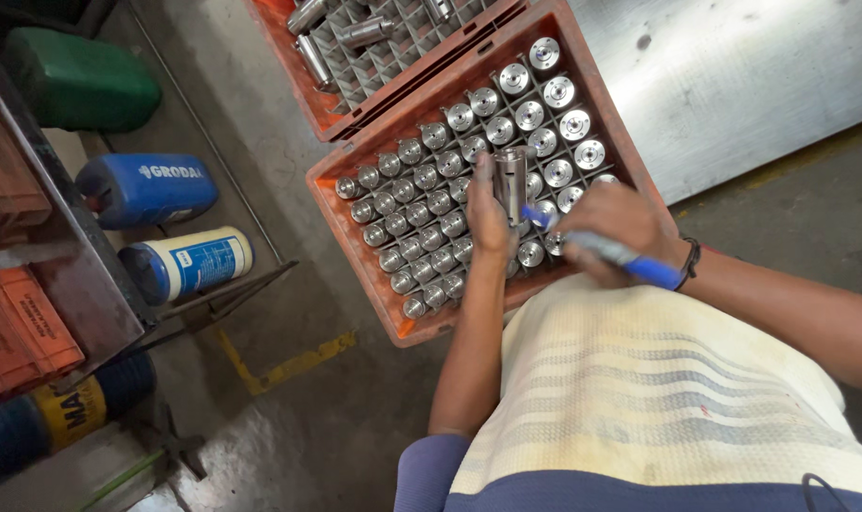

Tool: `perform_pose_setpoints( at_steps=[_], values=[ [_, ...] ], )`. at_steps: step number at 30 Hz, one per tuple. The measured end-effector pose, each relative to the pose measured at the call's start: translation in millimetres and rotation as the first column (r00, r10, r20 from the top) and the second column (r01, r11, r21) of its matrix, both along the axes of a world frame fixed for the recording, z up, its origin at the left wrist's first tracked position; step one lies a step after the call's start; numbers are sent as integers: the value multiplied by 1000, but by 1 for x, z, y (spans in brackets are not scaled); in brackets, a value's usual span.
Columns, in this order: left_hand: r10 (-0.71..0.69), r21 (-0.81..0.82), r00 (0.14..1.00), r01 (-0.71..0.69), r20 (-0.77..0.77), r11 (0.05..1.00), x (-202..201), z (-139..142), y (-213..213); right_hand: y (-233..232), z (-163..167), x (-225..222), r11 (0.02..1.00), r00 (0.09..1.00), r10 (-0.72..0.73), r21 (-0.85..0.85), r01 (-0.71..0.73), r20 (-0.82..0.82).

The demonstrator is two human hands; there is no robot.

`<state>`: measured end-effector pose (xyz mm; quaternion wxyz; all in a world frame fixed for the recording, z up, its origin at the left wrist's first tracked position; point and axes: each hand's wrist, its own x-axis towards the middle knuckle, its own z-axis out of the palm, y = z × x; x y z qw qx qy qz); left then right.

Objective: The person picks up small cylindrical metal parts from a crate, marks them with a blue marker, and places them back. The person repeats this process for multiple parts.

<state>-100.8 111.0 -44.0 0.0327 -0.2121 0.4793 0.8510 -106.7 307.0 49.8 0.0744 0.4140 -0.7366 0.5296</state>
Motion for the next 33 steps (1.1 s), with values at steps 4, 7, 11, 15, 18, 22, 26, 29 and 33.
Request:
perform_pose_setpoints(
  at_steps=[4,7,11,15,18,22,26,29,33],
  values=[
    [-84,-85,993,77,-82,993,-3,3,2,3,1,5,999,999,-44,-2,44,28],
    [-101,62,994,103,-34,993,-6,12,4,3,1,7,993,991,-114,-21,115,70],
    [-74,232,996,82,-43,969,-10,37,5,5,-3,9,999,999,-36,-8,36,24],
    [-188,-887,968,229,165,402,-14,61,1,11,-8,5,974,978,-192,-109,200,76],
    [-266,-986,961,109,73,123,-15,67,-8,14,-10,4,969,971,-218,-100,228,103],
    [-194,-987,979,86,58,138,-28,58,-7,13,-11,3,968,968,-228,-81,237,108],
    [-136,-969,964,239,229,59,-61,59,1,11,-11,1,972,968,-222,-49,229,113],
    [-107,-865,864,499,493,49,-76,75,-11,13,-8,-1,976,972,-211,-39,216,99],
    [-298,-900,946,15,-129,436,-60,85,-48,14,0,-3,965,961,-255,-33,259,104]
  ],
)
